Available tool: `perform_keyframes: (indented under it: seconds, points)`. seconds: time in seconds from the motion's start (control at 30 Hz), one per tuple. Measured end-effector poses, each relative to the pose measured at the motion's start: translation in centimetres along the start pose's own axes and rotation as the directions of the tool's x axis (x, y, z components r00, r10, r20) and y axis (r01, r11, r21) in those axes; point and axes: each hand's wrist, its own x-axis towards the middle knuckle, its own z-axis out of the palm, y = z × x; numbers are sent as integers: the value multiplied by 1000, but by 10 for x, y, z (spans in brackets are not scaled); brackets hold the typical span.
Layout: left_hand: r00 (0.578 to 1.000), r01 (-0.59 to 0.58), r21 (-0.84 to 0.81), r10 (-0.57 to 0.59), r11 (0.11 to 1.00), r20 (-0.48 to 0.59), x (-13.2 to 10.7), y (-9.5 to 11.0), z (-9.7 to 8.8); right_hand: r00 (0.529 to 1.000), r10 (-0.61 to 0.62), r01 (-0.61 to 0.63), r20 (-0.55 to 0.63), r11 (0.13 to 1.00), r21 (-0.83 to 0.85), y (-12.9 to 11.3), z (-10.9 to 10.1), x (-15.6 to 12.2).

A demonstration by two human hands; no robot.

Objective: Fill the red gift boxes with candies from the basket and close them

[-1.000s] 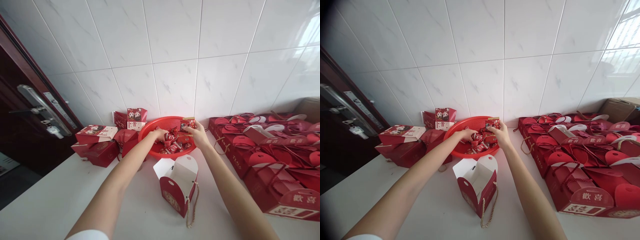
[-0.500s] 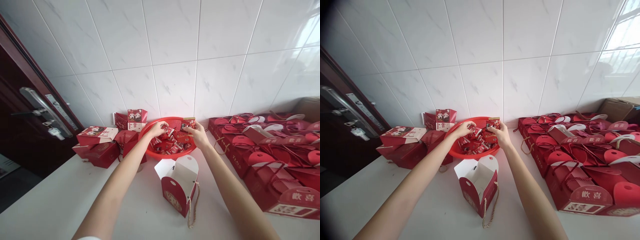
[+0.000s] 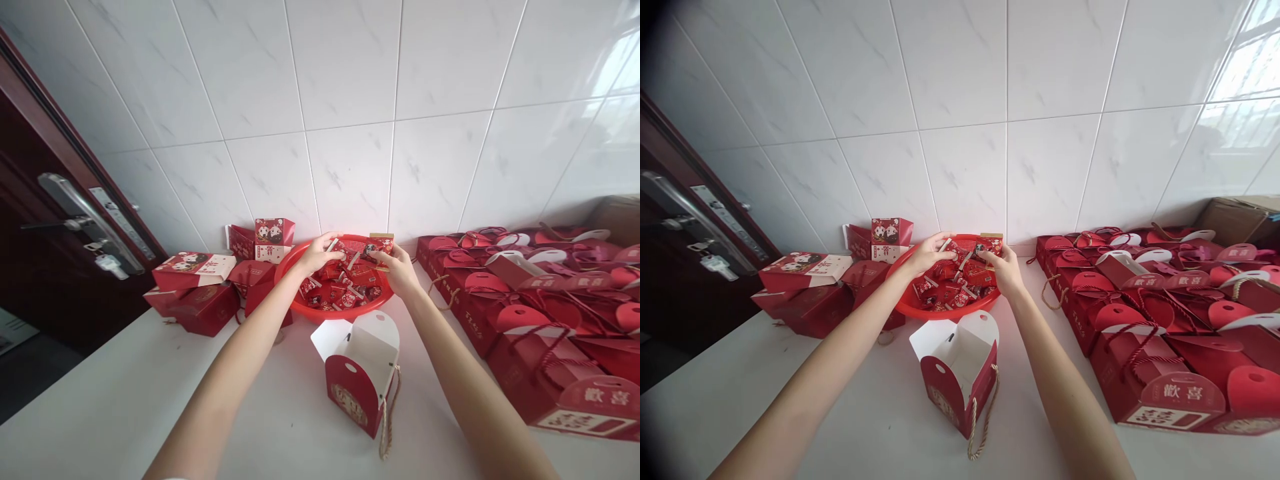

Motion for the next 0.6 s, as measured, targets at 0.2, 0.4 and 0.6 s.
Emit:
perform_keyframes:
  seconds: [0.2, 0.4, 0.6]
  points:
    - [999, -4, -119, 9, 993, 41, -9, 9, 12, 995, 36, -36, 93, 999, -5, -7, 0, -4]
    - [999, -10, -163, 19, 987, 50, -16, 21, 21, 990, 66, -66, 126, 998, -8, -8, -2, -5]
    - [952, 261, -139, -231, 955, 200, -27, 23, 6, 998, 28, -30, 54, 999, 40, -4, -1, -2]
